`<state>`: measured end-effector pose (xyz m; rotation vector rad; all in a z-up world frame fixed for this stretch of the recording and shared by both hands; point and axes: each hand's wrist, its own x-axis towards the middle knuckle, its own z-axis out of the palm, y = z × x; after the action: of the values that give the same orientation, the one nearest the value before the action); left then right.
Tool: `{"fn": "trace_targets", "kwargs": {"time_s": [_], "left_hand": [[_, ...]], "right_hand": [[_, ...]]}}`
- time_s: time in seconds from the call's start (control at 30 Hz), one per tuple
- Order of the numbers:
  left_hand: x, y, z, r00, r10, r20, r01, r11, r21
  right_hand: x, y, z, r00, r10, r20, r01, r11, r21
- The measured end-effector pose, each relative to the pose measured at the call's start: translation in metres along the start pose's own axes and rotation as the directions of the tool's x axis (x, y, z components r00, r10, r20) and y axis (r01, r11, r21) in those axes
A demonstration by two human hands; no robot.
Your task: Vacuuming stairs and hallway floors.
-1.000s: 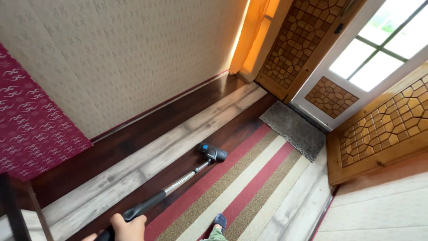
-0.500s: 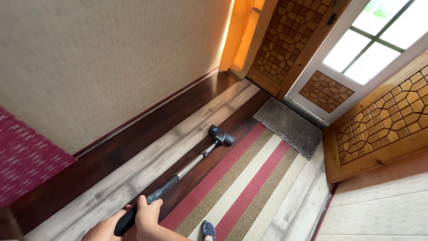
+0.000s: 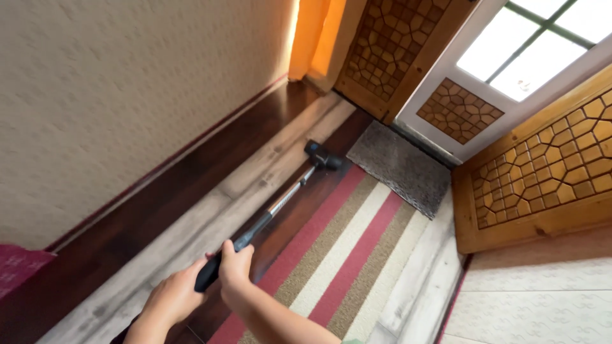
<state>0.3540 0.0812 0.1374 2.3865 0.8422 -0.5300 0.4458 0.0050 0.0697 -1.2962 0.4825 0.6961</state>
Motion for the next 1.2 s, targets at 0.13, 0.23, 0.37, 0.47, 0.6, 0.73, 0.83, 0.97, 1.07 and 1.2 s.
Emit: {"fn": "trace_targets", "kwargs": {"time_s": [0.13,0.23,0.37,0.47,0.6,0.73,0.83,0.97,1.07,1.2], "left_hand": [[0.023,0.045,0.001,0.997,0.068,0.027,-0.065,0.994,-0.091],[0.021,0.064,0.008,0.986,-0.024,0.166,0.039,0.995,-0.087],[0.018,0.047,0.033,0.988,0.014,0.153,0.000,0.995,-0.096],[-0.008,0.035,0.024,0.988,0.048,0.146,-0.032,0.994,-0.106],[-0.090,0.028,-0.034,0.957,-0.050,0.286,0.098,0.983,-0.154],[-0.129,-0.064,-0.010,0.975,0.119,0.190,-0.043,0.932,-0.361],[-0.137,-0.158,0.018,0.899,0.437,0.011,-0.397,0.828,-0.396],[-0.250,-0.180,-0.057,0.958,0.140,0.250,-0.092,0.977,-0.195],[-0.295,-0.210,-0.066,0.920,0.309,0.242,-0.190,0.890,-0.415],[-0.334,-0.209,-0.068,0.948,0.255,0.190,-0.179,0.922,-0.343]], "right_hand": [[0.038,-0.028,-0.021,0.999,-0.037,0.006,0.037,0.999,0.010],[0.033,-0.040,-0.039,1.000,0.009,-0.030,-0.011,0.998,-0.070],[0.029,-0.026,-0.051,0.999,-0.006,-0.047,-0.001,0.988,-0.153],[0.011,-0.007,-0.051,0.992,-0.086,-0.089,0.060,0.963,-0.262],[-0.045,0.022,-0.029,0.995,-0.022,-0.098,-0.004,0.967,-0.253],[-0.116,0.069,-0.003,0.993,-0.015,-0.120,-0.015,0.969,-0.246],[-0.187,0.105,0.020,0.998,0.011,-0.066,-0.022,0.985,-0.170],[-0.280,0.137,0.048,0.999,0.046,0.021,-0.041,0.979,-0.201],[-0.327,0.153,0.056,0.984,0.135,0.116,-0.122,0.986,-0.113],[-0.327,0.180,0.051,0.969,0.138,0.206,-0.133,0.990,-0.036]]}}
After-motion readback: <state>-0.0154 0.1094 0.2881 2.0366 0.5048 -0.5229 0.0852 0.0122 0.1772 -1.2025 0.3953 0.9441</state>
